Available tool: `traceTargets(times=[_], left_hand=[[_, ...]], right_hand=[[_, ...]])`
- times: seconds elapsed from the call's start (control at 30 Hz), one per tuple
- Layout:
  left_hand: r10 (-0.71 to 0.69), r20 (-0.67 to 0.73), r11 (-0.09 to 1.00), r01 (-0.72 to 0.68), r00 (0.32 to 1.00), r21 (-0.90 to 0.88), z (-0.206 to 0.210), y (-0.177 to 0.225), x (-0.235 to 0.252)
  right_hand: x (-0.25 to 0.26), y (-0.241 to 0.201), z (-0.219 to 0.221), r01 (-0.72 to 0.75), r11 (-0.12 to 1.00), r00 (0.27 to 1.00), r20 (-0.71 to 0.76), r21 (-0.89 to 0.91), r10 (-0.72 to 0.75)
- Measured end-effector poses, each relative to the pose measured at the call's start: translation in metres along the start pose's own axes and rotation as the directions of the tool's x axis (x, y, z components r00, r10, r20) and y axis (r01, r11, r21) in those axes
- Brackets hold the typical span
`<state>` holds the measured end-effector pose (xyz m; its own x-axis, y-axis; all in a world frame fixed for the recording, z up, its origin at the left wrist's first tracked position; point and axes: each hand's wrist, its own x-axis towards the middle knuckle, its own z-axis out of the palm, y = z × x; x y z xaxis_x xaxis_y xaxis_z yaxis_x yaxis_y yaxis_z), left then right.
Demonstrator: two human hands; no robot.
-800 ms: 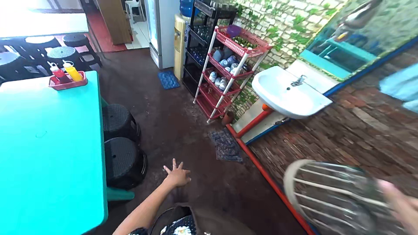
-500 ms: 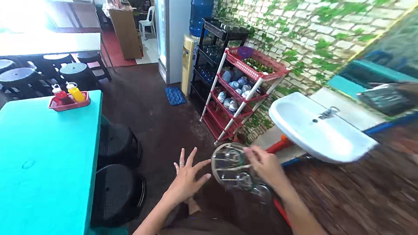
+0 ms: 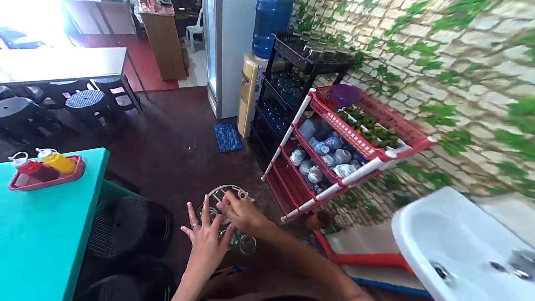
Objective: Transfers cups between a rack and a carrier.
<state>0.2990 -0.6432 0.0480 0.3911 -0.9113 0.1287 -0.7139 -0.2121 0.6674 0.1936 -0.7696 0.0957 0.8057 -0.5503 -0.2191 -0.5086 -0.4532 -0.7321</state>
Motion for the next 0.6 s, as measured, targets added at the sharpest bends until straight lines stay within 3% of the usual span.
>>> traceTargets(times=[0.17,0.27,0.37,0.5,0.6], left_hand=[[-0.089,0.214,0.981,0.123,0.973,-0.15,0.004,-0.013,0.122],[-0.084,0.246,0.948,0.154,0.966,-0.28,0.009,-0.029,0.194],[-0.031,0.251,0.921,0.125,0.968,-0.368,0.01,-0.039,0.268],[0.03,0.314,0.905,0.107,0.949,-0.411,0.002,-0.04,0.361],[0.091,0.348,0.902,0.071,0.933,-0.427,-0.001,-0.041,0.427]], right_hand=[[0.094,0.023,-0.049,0.024,1.0,0.999,-0.027,0.019,-0.023],[0.148,0.046,-0.084,0.029,0.999,1.0,-0.004,0.044,-0.029],[0.197,0.064,-0.13,0.04,0.983,0.999,0.006,0.181,-0.042],[0.244,0.094,-0.183,0.151,0.931,0.986,-0.113,0.333,-0.12],[0.28,0.116,-0.224,0.119,0.966,0.962,-0.266,0.227,-0.056]])
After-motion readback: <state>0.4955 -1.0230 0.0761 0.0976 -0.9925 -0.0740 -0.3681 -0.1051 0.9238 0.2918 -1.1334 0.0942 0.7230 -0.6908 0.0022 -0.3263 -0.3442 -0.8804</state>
